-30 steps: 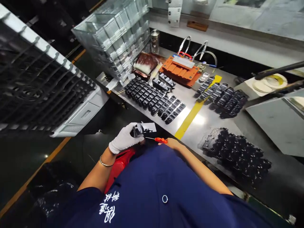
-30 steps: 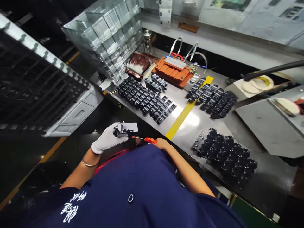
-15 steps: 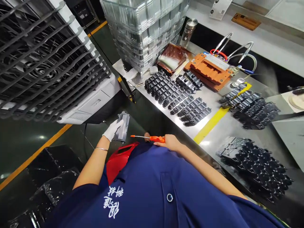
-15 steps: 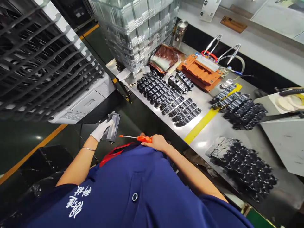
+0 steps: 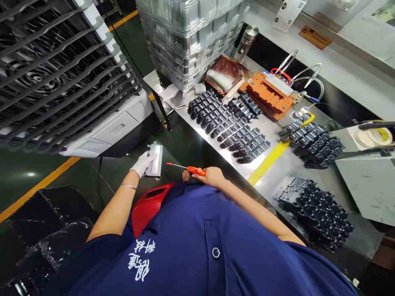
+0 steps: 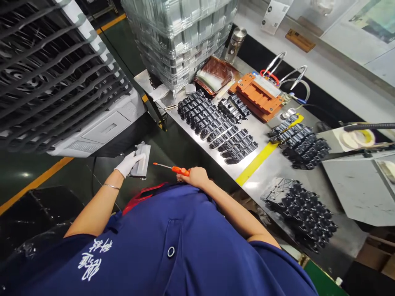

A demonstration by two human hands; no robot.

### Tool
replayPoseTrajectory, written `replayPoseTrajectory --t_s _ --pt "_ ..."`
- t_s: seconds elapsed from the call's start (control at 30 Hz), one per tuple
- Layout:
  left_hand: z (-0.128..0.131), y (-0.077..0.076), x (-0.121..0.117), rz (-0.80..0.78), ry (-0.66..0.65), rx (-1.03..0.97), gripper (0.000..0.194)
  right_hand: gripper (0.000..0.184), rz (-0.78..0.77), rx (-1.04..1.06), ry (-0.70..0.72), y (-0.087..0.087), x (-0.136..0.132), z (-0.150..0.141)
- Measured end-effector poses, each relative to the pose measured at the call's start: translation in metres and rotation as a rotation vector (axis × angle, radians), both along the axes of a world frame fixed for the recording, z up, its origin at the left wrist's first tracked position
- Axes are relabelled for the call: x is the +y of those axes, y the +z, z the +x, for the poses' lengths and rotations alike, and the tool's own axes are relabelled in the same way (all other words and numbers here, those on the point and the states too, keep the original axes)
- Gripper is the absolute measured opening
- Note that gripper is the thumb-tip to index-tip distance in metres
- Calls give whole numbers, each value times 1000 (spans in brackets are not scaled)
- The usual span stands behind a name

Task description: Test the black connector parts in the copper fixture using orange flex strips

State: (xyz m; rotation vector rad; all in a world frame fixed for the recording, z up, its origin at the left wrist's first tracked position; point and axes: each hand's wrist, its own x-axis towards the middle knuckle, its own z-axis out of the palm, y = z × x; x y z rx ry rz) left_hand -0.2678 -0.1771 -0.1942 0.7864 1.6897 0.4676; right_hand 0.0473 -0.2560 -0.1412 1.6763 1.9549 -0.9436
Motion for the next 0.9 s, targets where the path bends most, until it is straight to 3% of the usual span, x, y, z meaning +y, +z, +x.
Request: replayPoseTrajectory --t_s 0.1,0.23,0.63,0.9 --pt "8 1 1 173 -71 147 66 83 -21 27 71 -3 0 0" --pt "25 5 2 262 -147 167 64 81 -9 52 107 0 -2 -4" --pt "52 3 6 251 -203 151 62 76 -1 52 86 7 -6 -2" --pt "47 23 -2 173 -322 113 64 78 79 -29 -109 -1 6 6"
